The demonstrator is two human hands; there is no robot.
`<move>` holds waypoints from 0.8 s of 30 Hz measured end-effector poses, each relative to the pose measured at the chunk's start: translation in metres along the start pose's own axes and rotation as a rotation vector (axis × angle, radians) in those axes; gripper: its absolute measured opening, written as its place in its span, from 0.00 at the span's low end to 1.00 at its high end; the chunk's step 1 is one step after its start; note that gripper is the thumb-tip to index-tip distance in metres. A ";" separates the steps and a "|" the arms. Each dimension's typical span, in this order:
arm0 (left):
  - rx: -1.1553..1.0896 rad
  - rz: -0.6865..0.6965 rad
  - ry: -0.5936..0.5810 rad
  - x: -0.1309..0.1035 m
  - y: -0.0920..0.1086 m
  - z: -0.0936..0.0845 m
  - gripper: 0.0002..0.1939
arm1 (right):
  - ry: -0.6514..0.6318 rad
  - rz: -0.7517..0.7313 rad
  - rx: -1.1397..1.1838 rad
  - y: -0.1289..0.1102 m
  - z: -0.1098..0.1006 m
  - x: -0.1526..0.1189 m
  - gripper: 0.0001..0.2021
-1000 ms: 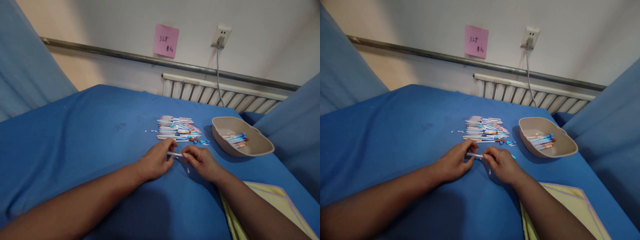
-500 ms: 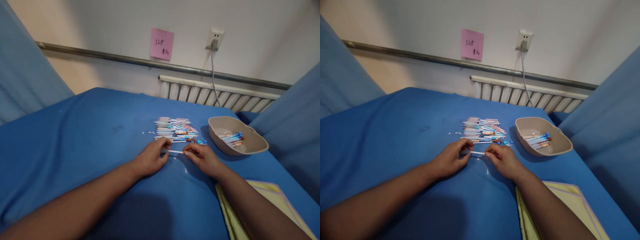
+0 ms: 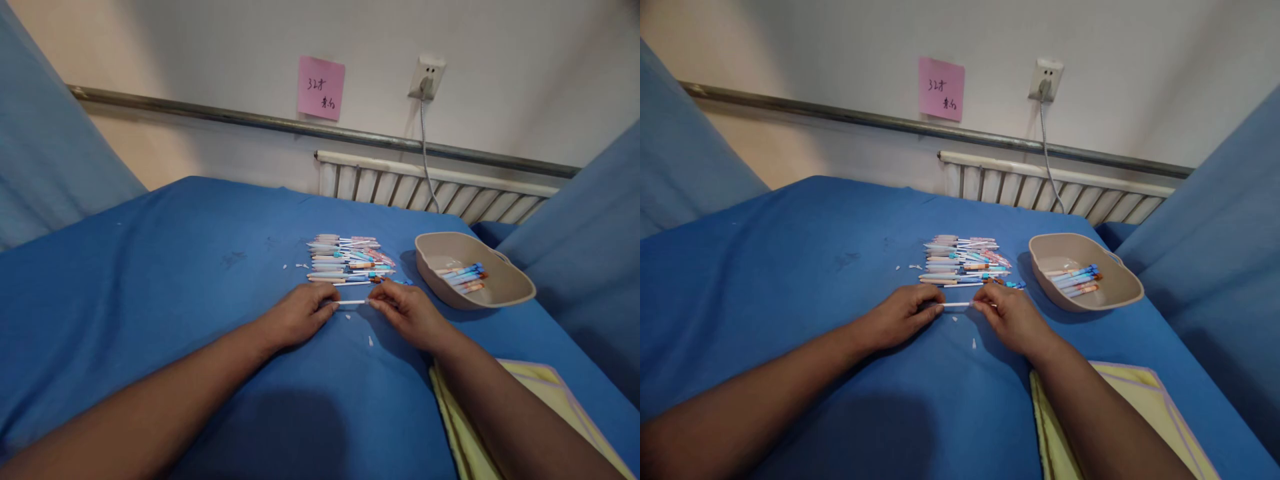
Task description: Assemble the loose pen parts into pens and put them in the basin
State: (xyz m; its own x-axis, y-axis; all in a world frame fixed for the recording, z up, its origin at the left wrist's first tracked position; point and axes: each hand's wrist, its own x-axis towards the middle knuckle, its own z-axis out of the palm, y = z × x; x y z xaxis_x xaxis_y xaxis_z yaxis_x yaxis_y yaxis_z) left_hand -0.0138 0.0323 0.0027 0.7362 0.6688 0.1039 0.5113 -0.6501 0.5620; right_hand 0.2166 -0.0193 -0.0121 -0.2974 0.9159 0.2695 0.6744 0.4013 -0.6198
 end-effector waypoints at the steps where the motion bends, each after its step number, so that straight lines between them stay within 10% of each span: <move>1: 0.006 -0.013 0.005 0.000 -0.001 -0.003 0.09 | 0.032 0.037 -0.011 0.003 -0.003 0.001 0.07; 12: -0.130 0.028 0.017 -0.002 0.011 0.003 0.09 | 0.210 0.238 0.529 -0.010 0.026 0.012 0.14; 24: -0.130 -0.081 0.038 -0.006 -0.007 -0.007 0.11 | 0.416 0.370 0.761 0.001 -0.008 0.008 0.15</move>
State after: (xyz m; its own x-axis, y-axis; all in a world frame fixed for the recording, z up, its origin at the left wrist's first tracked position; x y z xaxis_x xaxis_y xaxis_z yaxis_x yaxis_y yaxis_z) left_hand -0.0246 0.0354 0.0045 0.6759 0.7322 0.0837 0.5047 -0.5426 0.6714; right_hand 0.2202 -0.0118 -0.0051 0.2115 0.9712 0.1101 0.0114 0.1101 -0.9939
